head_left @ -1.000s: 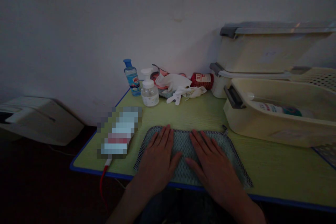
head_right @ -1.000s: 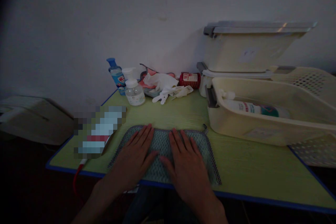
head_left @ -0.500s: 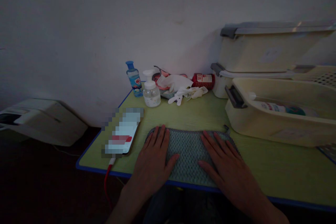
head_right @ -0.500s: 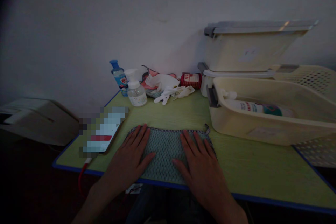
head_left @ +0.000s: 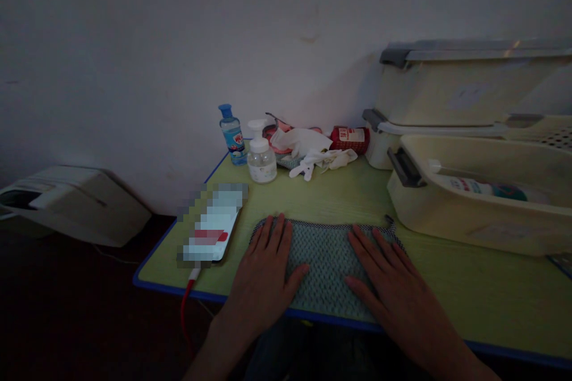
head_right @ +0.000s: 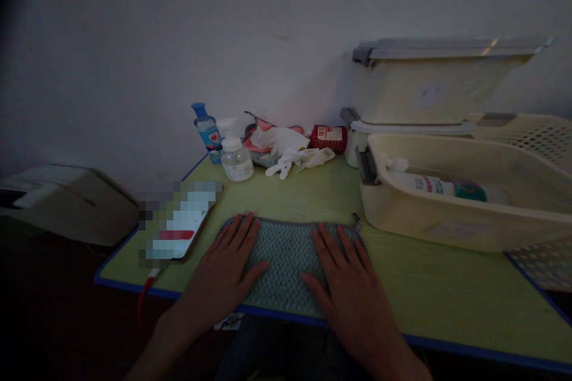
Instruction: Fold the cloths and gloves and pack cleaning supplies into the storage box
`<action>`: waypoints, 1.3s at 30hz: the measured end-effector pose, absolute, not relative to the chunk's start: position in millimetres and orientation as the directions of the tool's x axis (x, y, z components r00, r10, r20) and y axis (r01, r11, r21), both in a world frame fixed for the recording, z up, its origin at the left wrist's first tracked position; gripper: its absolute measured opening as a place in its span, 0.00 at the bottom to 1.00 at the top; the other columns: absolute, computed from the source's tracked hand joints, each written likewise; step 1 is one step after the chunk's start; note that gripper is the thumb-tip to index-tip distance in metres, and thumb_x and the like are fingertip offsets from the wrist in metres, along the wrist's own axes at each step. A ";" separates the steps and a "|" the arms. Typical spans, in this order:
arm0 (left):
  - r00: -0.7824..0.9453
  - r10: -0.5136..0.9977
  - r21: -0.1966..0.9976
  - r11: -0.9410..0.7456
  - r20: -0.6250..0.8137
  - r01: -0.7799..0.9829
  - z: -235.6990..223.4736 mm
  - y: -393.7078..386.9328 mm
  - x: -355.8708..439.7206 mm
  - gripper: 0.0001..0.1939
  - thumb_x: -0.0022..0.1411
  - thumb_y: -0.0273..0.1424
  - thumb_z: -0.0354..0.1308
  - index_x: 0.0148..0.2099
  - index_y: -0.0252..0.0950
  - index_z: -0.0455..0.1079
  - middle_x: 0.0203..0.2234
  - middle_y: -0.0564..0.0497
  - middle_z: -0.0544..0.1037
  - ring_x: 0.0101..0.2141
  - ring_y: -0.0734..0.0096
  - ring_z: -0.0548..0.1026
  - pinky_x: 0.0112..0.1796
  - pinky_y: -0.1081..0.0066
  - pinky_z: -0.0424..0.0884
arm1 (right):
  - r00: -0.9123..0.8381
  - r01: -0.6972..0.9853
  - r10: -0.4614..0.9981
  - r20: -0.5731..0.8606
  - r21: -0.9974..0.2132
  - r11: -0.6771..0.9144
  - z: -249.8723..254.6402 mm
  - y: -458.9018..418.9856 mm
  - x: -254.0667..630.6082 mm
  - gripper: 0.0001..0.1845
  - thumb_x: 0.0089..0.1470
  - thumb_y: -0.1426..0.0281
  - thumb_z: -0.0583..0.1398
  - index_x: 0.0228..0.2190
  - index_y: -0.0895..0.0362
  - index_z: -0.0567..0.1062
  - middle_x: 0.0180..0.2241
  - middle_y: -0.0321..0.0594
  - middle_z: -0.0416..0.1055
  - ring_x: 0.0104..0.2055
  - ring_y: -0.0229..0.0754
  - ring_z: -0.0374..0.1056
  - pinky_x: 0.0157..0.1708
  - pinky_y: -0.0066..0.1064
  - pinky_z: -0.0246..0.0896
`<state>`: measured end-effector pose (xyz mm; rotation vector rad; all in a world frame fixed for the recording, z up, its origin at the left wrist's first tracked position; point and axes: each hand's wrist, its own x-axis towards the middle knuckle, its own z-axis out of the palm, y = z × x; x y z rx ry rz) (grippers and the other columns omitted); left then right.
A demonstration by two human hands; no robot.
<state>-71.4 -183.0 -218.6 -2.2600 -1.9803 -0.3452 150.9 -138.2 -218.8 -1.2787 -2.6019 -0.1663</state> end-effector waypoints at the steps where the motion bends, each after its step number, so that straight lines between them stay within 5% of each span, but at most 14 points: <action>1: 0.118 0.962 0.059 -0.136 0.246 0.989 -218.7 -182.9 -71.2 0.33 0.63 0.46 0.40 0.63 0.28 0.48 0.61 0.39 0.52 0.61 0.53 0.48 0.56 0.52 0.57 | -0.591 0.791 0.764 0.261 0.000 0.612 -218.7 -138.1 151.1 0.33 0.57 0.52 0.44 0.58 0.58 0.56 0.59 0.43 0.55 0.61 0.55 0.50 0.54 0.54 0.52; 22: 0.145 0.970 0.013 -0.150 0.194 0.989 -207.9 -158.5 -66.3 0.31 0.63 0.44 0.45 0.61 0.29 0.53 0.60 0.38 0.54 0.60 0.52 0.51 0.56 0.53 0.57 | -0.513 0.846 0.808 0.291 0.012 0.533 -221.3 -139.0 150.0 0.34 0.57 0.52 0.43 0.57 0.60 0.60 0.58 0.44 0.56 0.60 0.56 0.50 0.53 0.54 0.52; 29: 0.006 0.972 0.017 -0.010 0.237 1.000 -215.2 -175.1 -10.5 0.25 0.61 0.20 0.45 0.61 0.34 0.54 0.59 0.33 0.55 0.58 0.43 0.54 0.50 0.48 0.64 | -0.471 0.874 0.832 0.292 0.027 0.485 -220.7 -141.1 145.5 0.34 0.57 0.53 0.42 0.56 0.60 0.61 0.58 0.43 0.57 0.59 0.57 0.52 0.53 0.55 0.52; 34: 0.020 0.977 0.110 -0.044 0.213 0.993 -221.8 -181.9 12.8 0.25 0.63 0.38 0.48 0.61 0.43 0.54 0.59 0.37 0.56 0.57 0.34 0.54 0.48 0.36 0.58 | -0.460 0.878 0.834 0.304 0.017 0.478 -222.1 -141.5 144.8 0.31 0.58 0.57 0.42 0.55 0.61 0.62 0.57 0.44 0.58 0.59 0.57 0.52 0.53 0.55 0.52; 39: 0.082 0.975 0.125 -0.109 0.207 0.986 -216.7 -181.3 5.8 0.26 0.63 0.44 0.43 0.61 0.43 0.54 0.60 0.37 0.55 0.58 0.35 0.52 0.49 0.36 0.56 | -0.466 0.865 0.821 0.329 -0.028 0.502 -225.6 -139.7 148.6 0.31 0.58 0.56 0.44 0.55 0.62 0.62 0.57 0.47 0.58 0.60 0.56 0.51 0.53 0.55 0.52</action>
